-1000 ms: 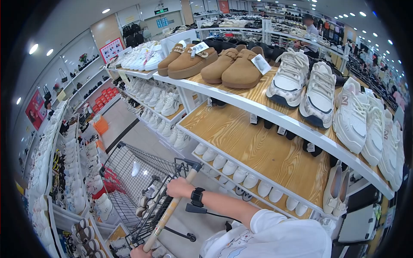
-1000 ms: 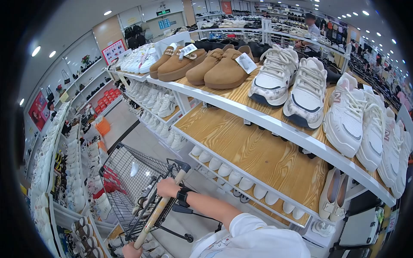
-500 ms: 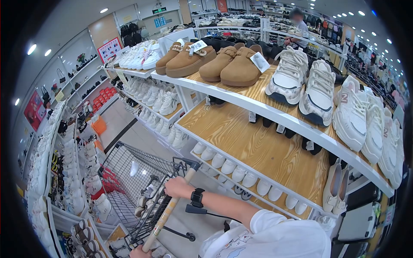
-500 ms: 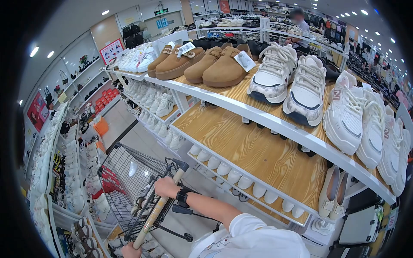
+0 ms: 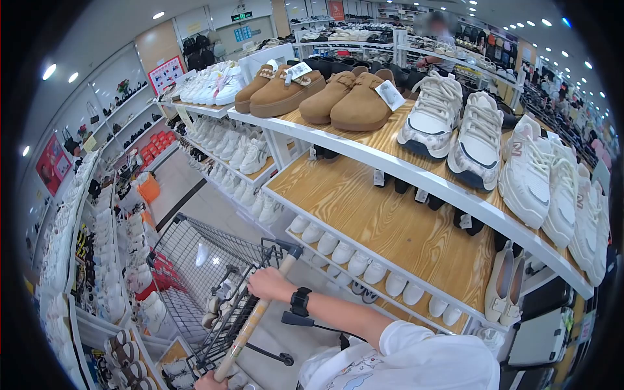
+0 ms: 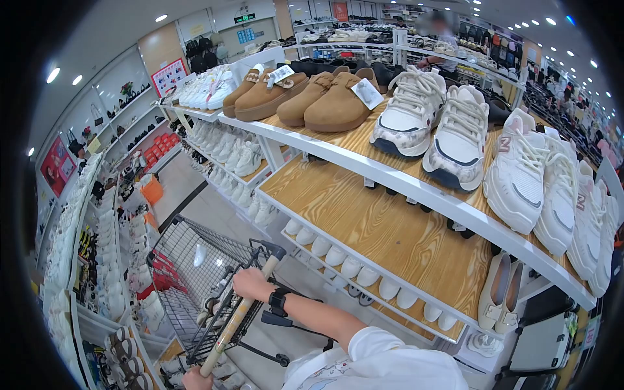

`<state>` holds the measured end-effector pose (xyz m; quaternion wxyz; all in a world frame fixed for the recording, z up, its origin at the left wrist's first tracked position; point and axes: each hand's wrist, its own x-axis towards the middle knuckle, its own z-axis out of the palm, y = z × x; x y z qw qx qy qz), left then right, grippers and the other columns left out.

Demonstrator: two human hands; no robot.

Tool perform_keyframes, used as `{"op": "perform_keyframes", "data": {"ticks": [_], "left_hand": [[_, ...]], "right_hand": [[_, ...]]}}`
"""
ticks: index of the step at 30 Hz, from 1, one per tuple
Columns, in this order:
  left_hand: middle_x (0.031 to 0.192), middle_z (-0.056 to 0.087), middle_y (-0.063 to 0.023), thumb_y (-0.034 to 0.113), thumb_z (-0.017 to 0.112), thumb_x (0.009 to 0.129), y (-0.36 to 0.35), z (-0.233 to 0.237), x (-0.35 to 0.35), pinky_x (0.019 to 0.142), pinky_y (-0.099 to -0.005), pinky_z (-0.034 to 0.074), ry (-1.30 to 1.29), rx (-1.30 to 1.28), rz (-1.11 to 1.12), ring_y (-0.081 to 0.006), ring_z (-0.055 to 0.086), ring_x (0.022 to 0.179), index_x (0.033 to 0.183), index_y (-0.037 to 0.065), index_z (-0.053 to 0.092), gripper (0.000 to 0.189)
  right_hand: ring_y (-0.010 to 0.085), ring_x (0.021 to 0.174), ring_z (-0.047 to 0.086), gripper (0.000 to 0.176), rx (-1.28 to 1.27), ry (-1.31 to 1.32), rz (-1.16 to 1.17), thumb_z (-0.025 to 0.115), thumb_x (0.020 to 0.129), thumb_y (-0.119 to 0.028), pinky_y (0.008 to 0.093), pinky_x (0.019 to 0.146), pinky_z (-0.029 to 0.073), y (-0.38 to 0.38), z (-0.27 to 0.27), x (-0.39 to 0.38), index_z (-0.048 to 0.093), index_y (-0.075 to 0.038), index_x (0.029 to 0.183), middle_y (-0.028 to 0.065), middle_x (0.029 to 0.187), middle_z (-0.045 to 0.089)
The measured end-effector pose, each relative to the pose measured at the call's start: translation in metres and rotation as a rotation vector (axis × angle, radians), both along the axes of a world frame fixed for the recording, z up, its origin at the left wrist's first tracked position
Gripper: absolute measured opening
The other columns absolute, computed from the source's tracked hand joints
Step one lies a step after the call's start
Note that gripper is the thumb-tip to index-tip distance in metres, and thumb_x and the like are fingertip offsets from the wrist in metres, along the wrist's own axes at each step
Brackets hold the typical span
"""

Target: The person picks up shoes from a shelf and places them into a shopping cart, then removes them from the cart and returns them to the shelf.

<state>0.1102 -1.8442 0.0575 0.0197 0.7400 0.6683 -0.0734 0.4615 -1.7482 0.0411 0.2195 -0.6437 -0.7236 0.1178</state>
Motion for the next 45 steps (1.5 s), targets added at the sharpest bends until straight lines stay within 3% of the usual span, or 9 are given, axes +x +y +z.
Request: {"op": "perform_keyframes", "data": {"ticks": [9, 21, 30, 33, 35, 36, 39, 45], "left_hand": [[0.085, 0.066, -0.0168, 0.034, 0.06, 0.074, -0.012, 0.013, 0.014, 0.073, -0.0453, 0.05, -0.004, -0.039, 0.015, -0.0357, 0.063, 0.082, 0.118, 0.024, 0.059, 0.045], [0.077, 0.066, -0.0162, 0.039, 0.065, 0.072, -0.016, 0.014, 0.017, 0.068, -0.0446, 0.051, -0.027, 0.005, -0.002, -0.0349, 0.064, 0.075, 0.11, 0.019, 0.064, 0.043], [0.086, 0.067, -0.017, 0.042, 0.064, 0.072, -0.018, 0.02, 0.024, 0.074, -0.0451, 0.05, -0.067, -0.053, 0.084, -0.035, 0.063, 0.085, 0.107, 0.016, 0.066, 0.043], [0.081, 0.067, -0.0168, 0.041, 0.064, 0.073, -0.013, 0.007, 0.02, 0.069, -0.0438, 0.051, -0.005, -0.05, 0.059, -0.0342, 0.064, 0.079, 0.101, 0.015, 0.067, 0.039], [0.058, 0.058, -0.0164, 0.024, 0.067, 0.054, -0.011, -0.019, 0.006, 0.055, -0.0448, 0.046, -0.146, 0.245, -0.093, -0.0368, 0.058, 0.057, 0.059, 0.006, 0.059, 0.021], [0.059, 0.059, -0.014, 0.025, 0.07, 0.055, -0.012, -0.015, 0.007, 0.055, -0.0442, 0.046, -0.112, 0.228, -0.106, -0.0355, 0.059, 0.058, 0.065, 0.009, 0.059, 0.022], [0.057, 0.057, -0.0161, 0.022, 0.067, 0.055, -0.015, -0.007, 0.015, 0.055, -0.0442, 0.046, -0.163, 0.277, -0.111, -0.0368, 0.057, 0.057, 0.061, 0.007, 0.058, 0.019], [0.062, 0.059, -0.0149, 0.021, 0.071, 0.055, -0.015, -0.014, 0.009, 0.058, -0.0446, 0.045, -0.106, 0.245, -0.101, -0.0363, 0.058, 0.062, 0.066, 0.007, 0.055, 0.024]], "right_hand": [[0.0318, 0.068, 0.065, 0.034, -0.001, 0.01, -0.002, 0.051, 0.086, -0.03, 0.0424, 0.061, 0.05, -0.005, -0.002, 0.002, 0.066, -0.003, 0.07, 0.0152, 0.069, 0.065], [0.0306, 0.067, 0.065, 0.031, 0.052, 0.008, -0.008, 0.051, 0.084, -0.026, 0.0407, 0.061, 0.051, -0.009, 0.0, 0.007, 0.066, -0.002, 0.069, 0.0135, 0.07, 0.065], [0.0321, 0.065, 0.063, 0.034, -0.009, 0.014, -0.005, 0.051, 0.085, -0.031, 0.0429, 0.06, 0.051, -0.006, -0.002, 0.006, 0.065, -0.004, 0.069, 0.0152, 0.066, 0.063], [0.0327, 0.066, 0.064, 0.035, -0.023, 0.018, -0.014, 0.051, 0.085, -0.031, 0.0428, 0.062, 0.051, -0.007, 0.002, 0.009, 0.065, -0.004, 0.068, 0.0156, 0.067, 0.064], [0.0328, 0.067, 0.064, 0.036, -0.03, -0.003, -0.034, 0.051, 0.085, -0.031, 0.0426, 0.062, 0.051, -0.006, 0.002, 0.008, 0.065, -0.003, 0.069, 0.0158, 0.068, 0.064], [0.0329, 0.067, 0.064, 0.035, -0.019, 0.003, -0.036, 0.051, 0.085, -0.031, 0.0426, 0.063, 0.051, -0.006, 0.002, 0.008, 0.065, -0.003, 0.069, 0.0158, 0.068, 0.064], [0.0329, 0.067, 0.064, 0.035, -0.012, 0.032, -0.043, 0.051, 0.085, -0.031, 0.0427, 0.062, 0.051, -0.006, -0.002, 0.006, 0.065, -0.003, 0.069, 0.0158, 0.068, 0.064], [0.0319, 0.065, 0.063, 0.036, 0.01, -0.022, -0.036, 0.052, 0.085, -0.032, 0.0419, 0.059, 0.05, -0.005, -0.001, 0.007, 0.066, -0.004, 0.066, 0.0146, 0.064, 0.063]]}}
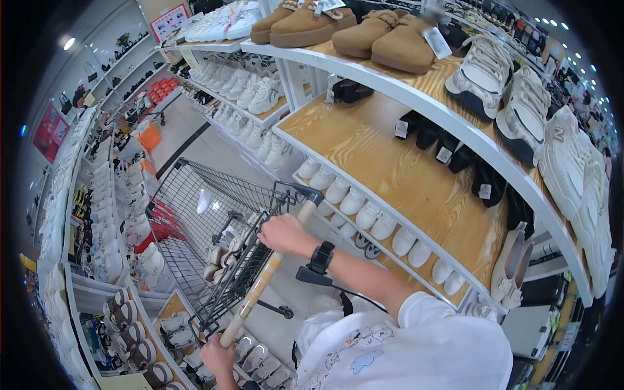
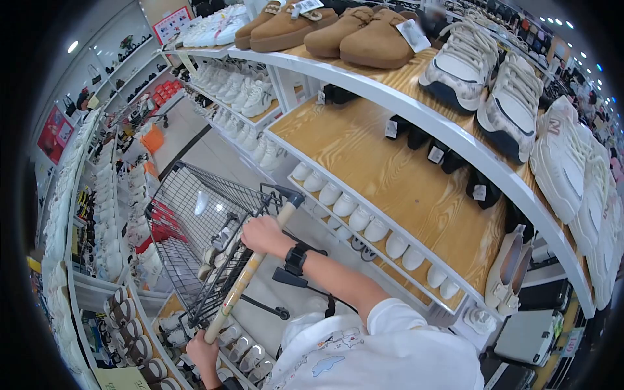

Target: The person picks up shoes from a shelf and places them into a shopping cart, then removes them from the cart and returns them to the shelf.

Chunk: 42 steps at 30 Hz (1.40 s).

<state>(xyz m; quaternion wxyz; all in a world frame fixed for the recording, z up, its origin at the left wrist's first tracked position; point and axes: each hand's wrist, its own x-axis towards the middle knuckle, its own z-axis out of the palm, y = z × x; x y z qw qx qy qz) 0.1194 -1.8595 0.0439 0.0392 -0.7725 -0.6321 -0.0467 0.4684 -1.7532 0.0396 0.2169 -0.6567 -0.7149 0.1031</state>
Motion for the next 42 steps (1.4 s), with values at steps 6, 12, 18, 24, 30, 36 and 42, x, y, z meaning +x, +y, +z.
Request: {"op": "perform_keyframes", "data": {"ticks": [6, 12, 18, 24, 30, 36, 42], "left_hand": [[0.061, 0.059, -0.014, 0.022, 0.072, 0.057, -0.002, -0.003, 0.0, 0.057, -0.0451, 0.045, 0.022, 0.02, -0.007, -0.0359, 0.058, 0.061, 0.066, 0.008, 0.054, 0.025], [0.063, 0.06, -0.0151, 0.021, 0.071, 0.058, -0.003, 0.0, 0.001, 0.058, -0.0448, 0.047, -0.022, 0.032, -0.022, -0.0363, 0.059, 0.061, 0.067, 0.006, 0.055, 0.024], [0.062, 0.06, -0.0142, 0.022, 0.071, 0.06, -0.002, -0.001, -0.004, 0.056, -0.0423, 0.046, -0.021, 0.041, -0.077, -0.0338, 0.06, 0.058, 0.067, 0.007, 0.055, 0.023], [0.063, 0.061, -0.014, 0.022, 0.072, 0.061, -0.003, 0.002, -0.006, 0.058, -0.0417, 0.049, -0.006, 0.008, -0.054, -0.0331, 0.061, 0.058, 0.068, 0.006, 0.054, 0.025], [0.062, 0.062, -0.0129, 0.023, 0.072, 0.062, -0.001, -0.004, -0.007, 0.056, -0.038, 0.049, -0.057, 0.051, -0.098, -0.0305, 0.062, 0.058, 0.068, 0.006, 0.056, 0.024], [0.059, 0.061, -0.0114, 0.021, 0.07, 0.063, 0.0, -0.008, -0.011, 0.056, -0.0367, 0.049, -0.148, 0.046, -0.158, -0.0285, 0.062, 0.054, 0.067, 0.006, 0.057, 0.02], [0.055, 0.06, -0.0107, 0.02, 0.069, 0.064, -0.001, -0.008, -0.009, 0.055, -0.0357, 0.049, -0.155, 0.062, -0.155, -0.0271, 0.062, 0.053, 0.066, 0.007, 0.057, 0.019]], "right_hand": [[0.0316, 0.067, 0.064, 0.033, -0.074, -0.056, -0.006, 0.053, 0.082, -0.031, 0.0407, 0.061, 0.05, 0.002, 0.0, 0.003, 0.067, -0.004, 0.068, 0.015, 0.067, 0.065], [0.0293, 0.075, 0.066, 0.03, -0.27, -0.109, -0.095, 0.055, 0.078, -0.029, 0.0392, 0.066, 0.051, 0.009, 0.005, -0.005, 0.069, -0.004, 0.076, 0.0152, 0.075, 0.067], [0.0268, 0.078, 0.067, 0.02, -0.222, -0.177, -0.242, 0.058, 0.073, -0.022, 0.0361, 0.067, 0.051, 0.01, -0.001, -0.01, 0.07, -0.008, 0.075, 0.0132, 0.078, 0.068], [0.0299, 0.079, 0.066, 0.023, -0.156, -0.153, -0.301, 0.058, 0.073, -0.024, 0.0387, 0.07, 0.051, 0.009, 0.002, -0.012, 0.07, -0.005, 0.079, 0.0156, 0.082, 0.067], [0.0308, 0.082, 0.065, 0.026, -0.186, -0.195, -0.282, 0.057, 0.075, -0.027, 0.0405, 0.073, 0.052, 0.011, 0.004, -0.011, 0.07, -0.006, 0.081, 0.0162, 0.084, 0.067], [0.033, 0.08, 0.064, 0.032, -0.197, -0.232, -0.291, 0.057, 0.077, -0.038, 0.0424, 0.07, 0.051, 0.017, -0.006, -0.006, 0.07, -0.009, 0.079, 0.0155, 0.082, 0.067], [0.0335, 0.08, 0.063, 0.033, -0.151, -0.179, -0.267, 0.057, 0.079, -0.039, 0.0432, 0.071, 0.05, 0.016, -0.004, -0.003, 0.07, -0.009, 0.078, 0.0162, 0.08, 0.066]]}}
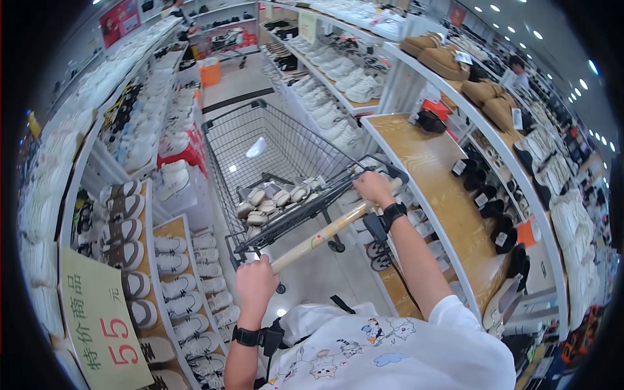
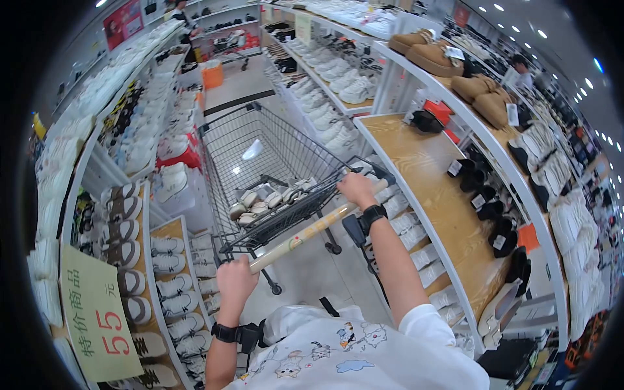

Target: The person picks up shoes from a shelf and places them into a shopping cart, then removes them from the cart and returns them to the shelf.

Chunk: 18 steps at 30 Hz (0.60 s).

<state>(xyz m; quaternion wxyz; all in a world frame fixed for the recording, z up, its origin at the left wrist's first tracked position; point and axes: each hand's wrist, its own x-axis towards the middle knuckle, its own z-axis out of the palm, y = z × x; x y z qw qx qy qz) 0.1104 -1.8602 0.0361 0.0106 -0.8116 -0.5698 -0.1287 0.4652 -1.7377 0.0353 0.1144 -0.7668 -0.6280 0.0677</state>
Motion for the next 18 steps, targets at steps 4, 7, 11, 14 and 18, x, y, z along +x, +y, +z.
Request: {"op": "perform_keyframes", "data": {"ticks": [4, 7, 11, 14, 18], "left_hand": [[0.054, 0.06, -0.0109, 0.019, 0.069, 0.063, 0.0, 0.003, 0.001, 0.053, -0.0353, 0.049, -0.033, 0.005, -0.014, -0.0268, 0.062, 0.051, 0.067, 0.007, 0.057, 0.018], [0.054, 0.06, -0.0111, 0.019, 0.069, 0.063, 0.001, 0.002, 0.0, 0.053, -0.0347, 0.049, -0.027, 0.008, -0.023, -0.0263, 0.062, 0.05, 0.067, 0.007, 0.057, 0.018], [0.054, 0.06, -0.0106, 0.019, 0.069, 0.063, -0.001, 0.0, -0.002, 0.053, -0.0345, 0.049, -0.028, 0.0, -0.033, -0.0261, 0.062, 0.05, 0.067, 0.007, 0.056, 0.018], [0.054, 0.06, -0.01, 0.019, 0.069, 0.062, -0.002, 0.0, -0.004, 0.053, -0.0343, 0.049, -0.019, 0.017, -0.031, -0.0258, 0.061, 0.049, 0.068, 0.008, 0.056, 0.018], [0.054, 0.06, -0.0093, 0.02, 0.07, 0.061, -0.001, -0.001, -0.007, 0.053, -0.0341, 0.049, -0.043, 0.023, -0.041, -0.0254, 0.061, 0.049, 0.068, 0.008, 0.055, 0.02]], "right_hand": [[0.0349, 0.078, 0.062, 0.034, 0.013, 0.023, 0.009, 0.057, 0.08, -0.039, 0.0439, 0.07, 0.049, -0.002, 0.003, 0.001, 0.07, -0.008, 0.077, 0.0168, 0.078, 0.065], [0.0352, 0.078, 0.062, 0.034, 0.031, 0.012, -0.013, 0.056, 0.08, -0.039, 0.0443, 0.07, 0.049, -0.004, 0.003, -0.001, 0.069, -0.008, 0.077, 0.0166, 0.078, 0.065], [0.035, 0.078, 0.062, 0.034, 0.025, 0.029, -0.014, 0.055, 0.079, -0.037, 0.0445, 0.071, 0.049, -0.006, 0.003, -0.001, 0.068, -0.007, 0.076, 0.0167, 0.078, 0.065], [0.0347, 0.078, 0.063, 0.033, 0.013, -0.001, -0.017, 0.054, 0.079, -0.037, 0.0441, 0.072, 0.049, -0.005, 0.004, -0.003, 0.069, -0.007, 0.078, 0.0171, 0.078, 0.065], [0.0357, 0.079, 0.063, 0.031, -0.009, -0.027, -0.041, 0.055, 0.079, -0.033, 0.0437, 0.074, 0.049, -0.009, 0.008, -0.009, 0.069, -0.006, 0.075, 0.0187, 0.08, 0.065]]}}
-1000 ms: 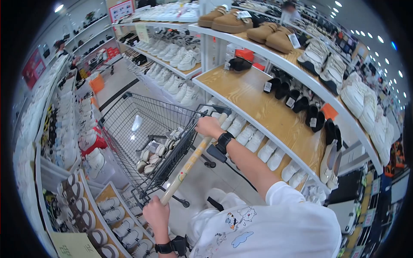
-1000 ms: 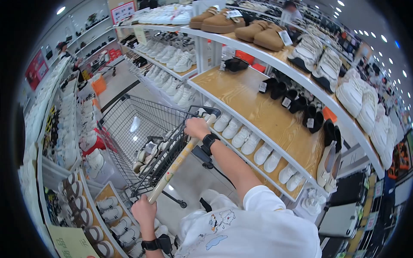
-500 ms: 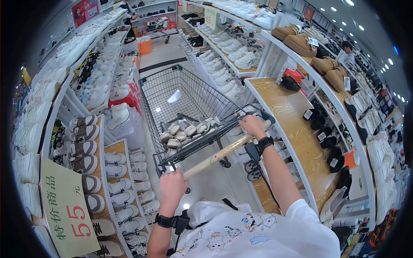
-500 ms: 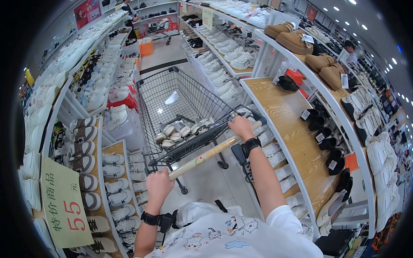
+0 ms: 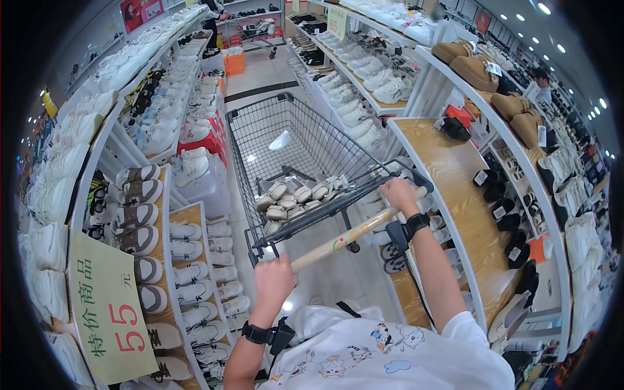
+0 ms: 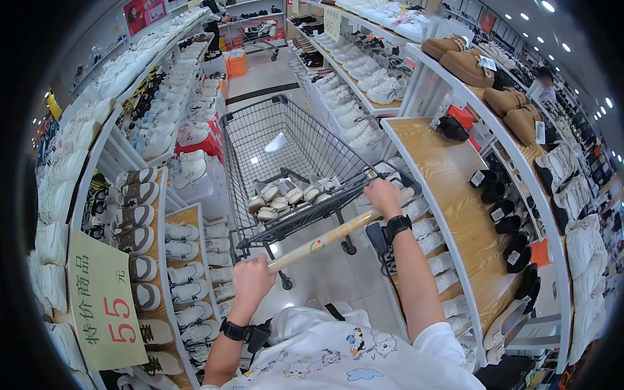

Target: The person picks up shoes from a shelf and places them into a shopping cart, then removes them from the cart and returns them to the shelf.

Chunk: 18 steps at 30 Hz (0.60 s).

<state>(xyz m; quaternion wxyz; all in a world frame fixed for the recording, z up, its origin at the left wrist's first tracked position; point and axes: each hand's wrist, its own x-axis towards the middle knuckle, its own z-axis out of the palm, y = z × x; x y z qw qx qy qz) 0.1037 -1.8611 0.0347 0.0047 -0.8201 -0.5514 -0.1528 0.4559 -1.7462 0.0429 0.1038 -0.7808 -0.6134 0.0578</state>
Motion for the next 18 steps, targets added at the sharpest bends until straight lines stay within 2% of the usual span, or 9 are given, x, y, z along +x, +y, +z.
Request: {"op": "perform_keyframes", "data": {"ticks": [12, 14, 18], "left_hand": [[0.06, 0.061, -0.0091, 0.02, 0.072, 0.06, -0.001, 0.006, 0.001, 0.056, -0.0347, 0.048, 0.032, -0.057, 0.007, -0.0251, 0.062, 0.055, 0.068, 0.008, 0.054, 0.024], [0.06, 0.061, -0.01, 0.02, 0.071, 0.061, -0.002, 0.004, 0.001, 0.058, -0.0357, 0.048, 0.022, -0.035, 0.046, -0.0268, 0.062, 0.056, 0.068, 0.007, 0.054, 0.023], [0.061, 0.061, -0.0115, 0.02, 0.072, 0.061, -0.002, -0.001, 0.001, 0.058, -0.0374, 0.048, 0.045, -0.014, 0.06, -0.0293, 0.061, 0.057, 0.069, 0.008, 0.055, 0.023]], "right_hand": [[0.0352, 0.075, 0.063, 0.033, 0.078, 0.054, 0.003, 0.054, 0.081, -0.037, 0.0444, 0.068, 0.049, 0.002, -0.007, 0.002, 0.068, -0.007, 0.077, 0.0172, 0.076, 0.065], [0.0363, 0.074, 0.063, 0.029, 0.139, 0.094, -0.011, 0.055, 0.081, -0.03, 0.0448, 0.07, 0.05, -0.002, 0.0, -0.004, 0.068, -0.005, 0.074, 0.0195, 0.075, 0.064], [0.0358, 0.074, 0.063, 0.031, 0.241, 0.169, -0.068, 0.055, 0.081, -0.03, 0.0454, 0.068, 0.05, -0.005, -0.004, -0.004, 0.066, -0.004, 0.071, 0.0193, 0.072, 0.063]]}}
